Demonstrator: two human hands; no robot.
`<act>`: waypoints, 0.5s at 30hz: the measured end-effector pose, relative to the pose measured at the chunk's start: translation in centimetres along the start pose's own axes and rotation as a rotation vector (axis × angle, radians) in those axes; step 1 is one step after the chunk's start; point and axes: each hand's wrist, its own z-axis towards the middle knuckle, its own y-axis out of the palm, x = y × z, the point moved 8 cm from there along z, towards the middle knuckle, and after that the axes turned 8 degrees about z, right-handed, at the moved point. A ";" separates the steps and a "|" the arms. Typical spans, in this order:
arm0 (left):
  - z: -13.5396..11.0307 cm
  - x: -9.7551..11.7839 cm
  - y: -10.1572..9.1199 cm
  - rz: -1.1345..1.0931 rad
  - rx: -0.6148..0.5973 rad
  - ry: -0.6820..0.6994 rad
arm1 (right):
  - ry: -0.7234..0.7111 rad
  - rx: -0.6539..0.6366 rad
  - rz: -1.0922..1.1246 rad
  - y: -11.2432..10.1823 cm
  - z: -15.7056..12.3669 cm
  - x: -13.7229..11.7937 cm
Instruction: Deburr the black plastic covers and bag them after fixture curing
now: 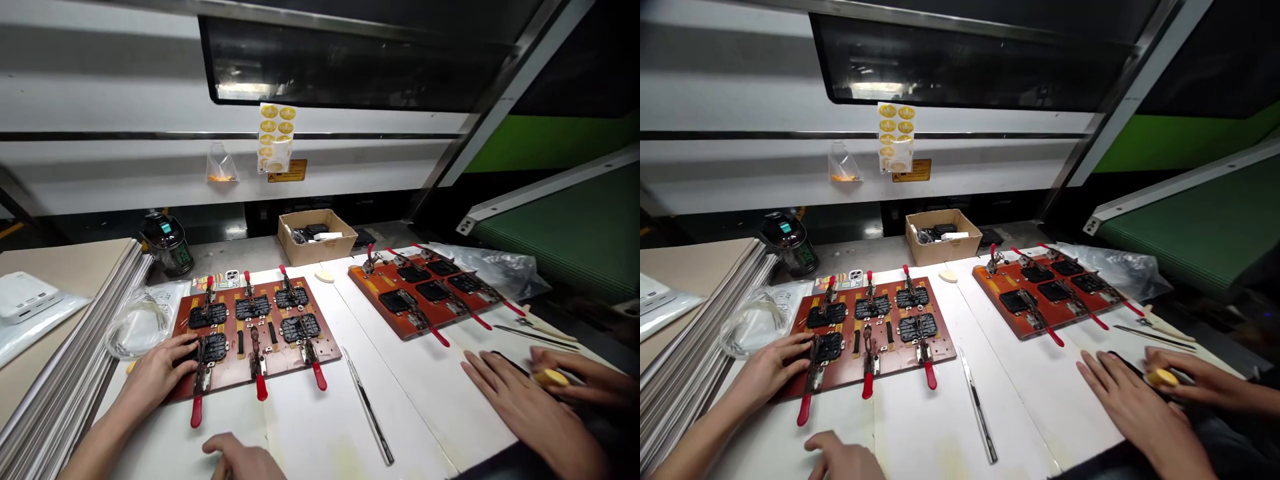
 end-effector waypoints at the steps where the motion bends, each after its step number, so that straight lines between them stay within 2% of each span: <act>1: 0.0 0.0 0.0 -0.004 -0.003 0.001 | 0.036 0.043 0.029 -0.1 0.4 0.1; 3: 0.0 0.0 -0.1 -0.004 -0.008 0.005 | 0.121 -0.024 0.239 1.6 2.0 0.0; 5: 0.0 0.0 -0.2 0.002 -0.010 0.013 | 0.181 -0.218 0.533 4.7 3.9 -0.7; 7: 0.1 0.1 -0.3 0.012 -0.012 0.022 | 0.126 -0.307 0.737 6.6 5.6 -1.9; 10: 0.0 0.2 -0.3 0.025 -0.022 0.034 | -0.037 -0.235 0.828 6.8 6.8 -2.7; 15: -0.2 0.5 -0.5 0.031 -0.019 0.043 | -0.119 -0.216 0.812 5.7 5.6 -2.9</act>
